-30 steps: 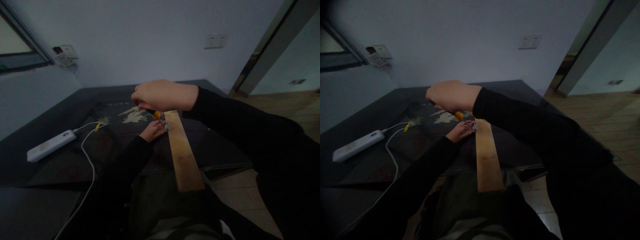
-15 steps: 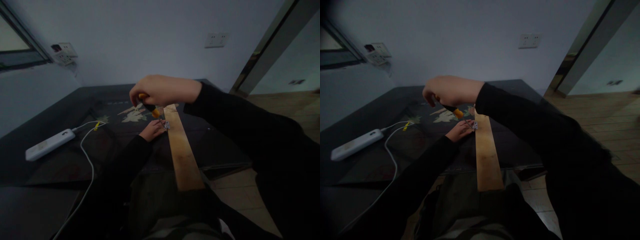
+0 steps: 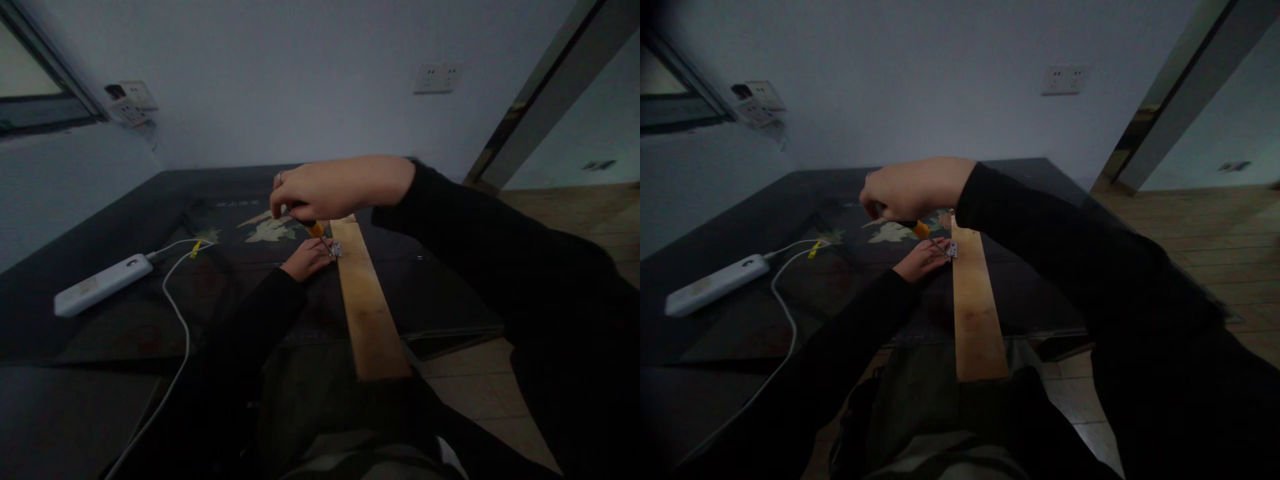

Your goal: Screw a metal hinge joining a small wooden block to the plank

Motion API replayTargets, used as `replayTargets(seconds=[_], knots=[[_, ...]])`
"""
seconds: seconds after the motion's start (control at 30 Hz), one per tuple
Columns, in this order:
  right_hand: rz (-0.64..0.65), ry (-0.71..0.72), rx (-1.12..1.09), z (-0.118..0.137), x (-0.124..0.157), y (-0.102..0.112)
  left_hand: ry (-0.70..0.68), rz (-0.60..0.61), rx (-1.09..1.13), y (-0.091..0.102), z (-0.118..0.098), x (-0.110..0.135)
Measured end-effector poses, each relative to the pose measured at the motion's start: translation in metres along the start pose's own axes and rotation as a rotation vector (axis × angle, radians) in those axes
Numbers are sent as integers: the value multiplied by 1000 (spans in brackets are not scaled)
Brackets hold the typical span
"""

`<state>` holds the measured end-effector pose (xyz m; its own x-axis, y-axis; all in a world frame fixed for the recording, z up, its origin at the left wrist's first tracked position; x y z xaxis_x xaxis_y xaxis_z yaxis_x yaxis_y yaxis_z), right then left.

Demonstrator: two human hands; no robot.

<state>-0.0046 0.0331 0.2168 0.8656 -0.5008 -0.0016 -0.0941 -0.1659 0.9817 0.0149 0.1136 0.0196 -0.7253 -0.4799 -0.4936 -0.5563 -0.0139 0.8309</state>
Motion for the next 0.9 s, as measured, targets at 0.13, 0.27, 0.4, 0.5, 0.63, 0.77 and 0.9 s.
replayTargets(seconds=[0.13,0.27,0.4,0.5,0.63,0.77,0.9], knots=[[-96,-104,5,-8,1,5,-9,-12,10,0,0,0],[-229,-270,51,-21,4,8,-28,-15,30,-2,0,-1],[-205,-203,21,-18,4,6,-31,-12,22,-3,0,0],[-125,-118,-19,-12,5,2,-10,-2,-4,-3,1,1],[-163,-158,-29,-15,6,5,8,16,-51,-3,2,2],[-250,-247,-18,-24,8,6,14,33,-100,-3,1,2],[-181,-200,-67,-22,9,1,10,30,-122,-2,0,3]])
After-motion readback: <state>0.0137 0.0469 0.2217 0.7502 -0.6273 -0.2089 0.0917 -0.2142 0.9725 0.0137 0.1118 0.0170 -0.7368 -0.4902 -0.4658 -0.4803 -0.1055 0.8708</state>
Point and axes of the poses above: each hand's wrist, its own x-axis away from the middle knuckle, its own y-axis out of the back of the hand, z = x × y, the point moved 10 cm from there along -x, towards the middle knuckle, and after that the axes turned 12 degrees about -y, right-handed, at the moved point
